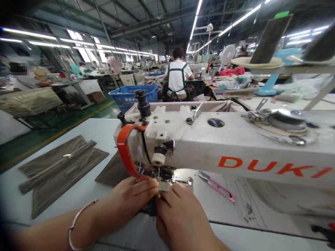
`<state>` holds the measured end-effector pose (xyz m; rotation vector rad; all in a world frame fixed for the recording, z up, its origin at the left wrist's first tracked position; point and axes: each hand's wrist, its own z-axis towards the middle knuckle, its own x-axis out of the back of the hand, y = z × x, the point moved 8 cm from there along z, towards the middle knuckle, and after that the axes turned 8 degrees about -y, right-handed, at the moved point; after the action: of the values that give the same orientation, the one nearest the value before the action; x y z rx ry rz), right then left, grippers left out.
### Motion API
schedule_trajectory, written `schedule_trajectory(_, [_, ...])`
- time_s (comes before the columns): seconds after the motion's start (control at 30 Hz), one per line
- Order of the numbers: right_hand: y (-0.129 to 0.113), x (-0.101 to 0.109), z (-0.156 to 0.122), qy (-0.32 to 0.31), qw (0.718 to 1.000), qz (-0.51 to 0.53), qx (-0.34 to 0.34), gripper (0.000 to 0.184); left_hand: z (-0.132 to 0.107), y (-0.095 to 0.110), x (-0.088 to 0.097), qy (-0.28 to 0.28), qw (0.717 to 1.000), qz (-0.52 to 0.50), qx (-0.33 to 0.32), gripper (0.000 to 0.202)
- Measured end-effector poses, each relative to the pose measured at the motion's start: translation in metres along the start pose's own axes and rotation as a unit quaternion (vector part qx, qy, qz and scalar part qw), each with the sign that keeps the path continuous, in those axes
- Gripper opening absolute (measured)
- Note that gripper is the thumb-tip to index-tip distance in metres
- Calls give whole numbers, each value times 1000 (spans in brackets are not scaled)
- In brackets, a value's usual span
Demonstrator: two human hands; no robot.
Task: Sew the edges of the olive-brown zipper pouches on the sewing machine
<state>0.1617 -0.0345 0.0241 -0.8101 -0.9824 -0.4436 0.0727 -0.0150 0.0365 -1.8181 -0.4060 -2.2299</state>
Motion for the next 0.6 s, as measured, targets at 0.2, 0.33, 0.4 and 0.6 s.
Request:
schedule_trajectory(0.2, [8, -5, -1, -17, 1000, -5, -17, 25, 1, -9, 0, 12, 999, -32, 16, 20])
schedule_trajectory(0.33, [9, -3, -2, 3, 1000, -1, -14, 25, -3, -12, -1, 4, 997, -72, 40, 21])
schedule_trajectory(0.4, [8, -2, -2, 9, 1000, 1, -12, 25, -4, -11, 0, 3, 996, -79, 37, 21])
schedule_trajectory(0.6, [8, -2, -3, -5, 1000, 4, -19, 27, 1, -8, 7, 26, 999, -33, 21, 21])
